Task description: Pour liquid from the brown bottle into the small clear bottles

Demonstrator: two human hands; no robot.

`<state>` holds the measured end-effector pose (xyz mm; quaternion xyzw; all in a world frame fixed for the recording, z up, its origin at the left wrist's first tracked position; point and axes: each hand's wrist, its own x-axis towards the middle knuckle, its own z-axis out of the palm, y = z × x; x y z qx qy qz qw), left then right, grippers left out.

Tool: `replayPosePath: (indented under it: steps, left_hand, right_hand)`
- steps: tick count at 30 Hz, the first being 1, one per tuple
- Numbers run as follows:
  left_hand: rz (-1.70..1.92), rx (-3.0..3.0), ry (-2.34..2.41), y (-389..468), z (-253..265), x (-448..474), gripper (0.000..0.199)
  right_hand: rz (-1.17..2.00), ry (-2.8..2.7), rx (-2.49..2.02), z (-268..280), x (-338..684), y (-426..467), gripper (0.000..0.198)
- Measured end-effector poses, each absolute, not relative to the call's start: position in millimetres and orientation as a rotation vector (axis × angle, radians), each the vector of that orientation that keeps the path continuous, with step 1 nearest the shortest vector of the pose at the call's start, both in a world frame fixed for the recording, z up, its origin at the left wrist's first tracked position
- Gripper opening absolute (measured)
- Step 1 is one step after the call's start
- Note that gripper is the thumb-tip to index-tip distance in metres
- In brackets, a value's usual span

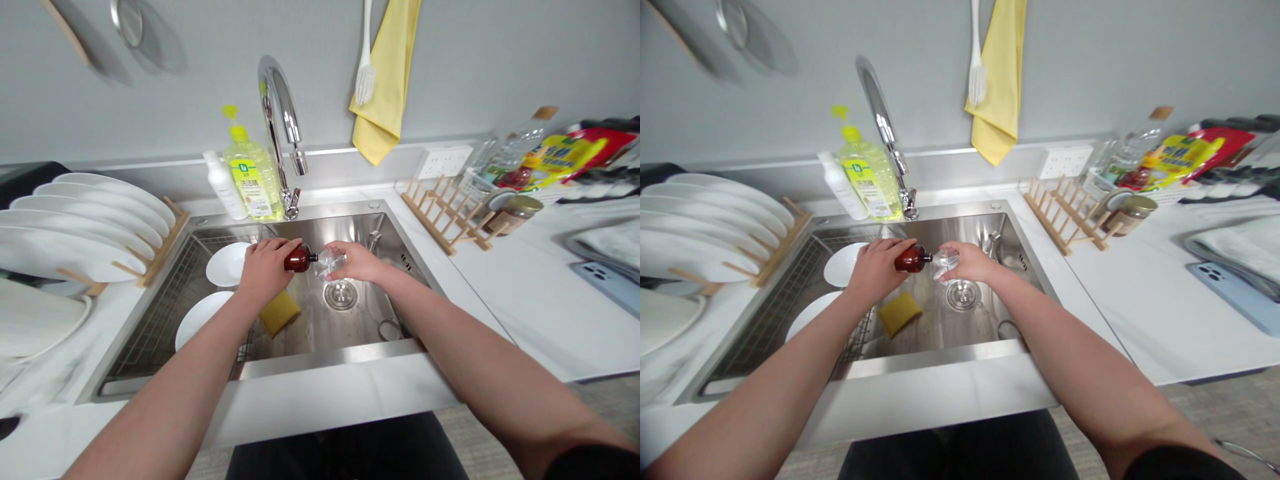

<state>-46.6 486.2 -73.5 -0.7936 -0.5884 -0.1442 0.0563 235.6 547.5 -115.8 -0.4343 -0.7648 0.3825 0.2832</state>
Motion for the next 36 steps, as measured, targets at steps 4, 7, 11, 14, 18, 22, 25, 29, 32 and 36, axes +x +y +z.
replayPosePath:
  steps: [4,7,11,14,18,22,25,29,32,36]
  left_hand:
    - [-0.442,-2.402,-1.764,485.9,-73.4,-46.6,0.07]
    - [-0.446,-2.405,-1.753,485.6,-73.4,-46.5,0.071]
    - [-0.439,-2.403,-1.762,485.2,-72.9,-46.0,0.072]
    - [-0.443,-2.402,-1.761,485.2,-72.9,-45.9,0.072]
    - [-0.453,-2.405,-1.747,485.7,-73.6,-46.3,0.072]
    - [-0.459,-2.405,-1.738,485.5,-73.3,-46.2,0.072]
    - [-0.447,-2.406,-1.739,484.8,-72.1,-45.3,0.071]
    - [-0.432,-2.404,-1.75,484.0,-71.2,-44.4,0.072]
    - [-0.448,-2.409,-1.733,483.8,-71.6,-44.6,0.073]
    - [-0.45,-2.403,-1.729,483.3,-71.3,-44.6,0.073]
  right_hand:
    - [1.022,-2.055,-1.155,-113.9,235.6,546.6,0.077]
    - [1.019,-2.063,-1.144,-112.7,235.6,545.8,0.072]
    - [1.009,-2.054,-1.148,-111.9,235.2,545.3,0.071]
    - [1.006,-2.064,-1.143,-111.4,235.2,545.2,0.069]
    - [0.992,-2.085,-1.145,-110.8,235.2,545.0,0.067]
    - [0.976,-2.098,-1.153,-110.4,235.0,544.8,0.066]
    - [0.994,-2.098,-1.147,-110.2,235.2,544.7,0.066]
    - [0.999,-2.105,-1.14,-109.5,235.3,544.0,0.065]
    - [0.987,-2.113,-1.149,-108.7,235.0,543.3,0.065]
    - [0.977,-2.104,-1.169,-109.0,234.3,543.1,0.065]
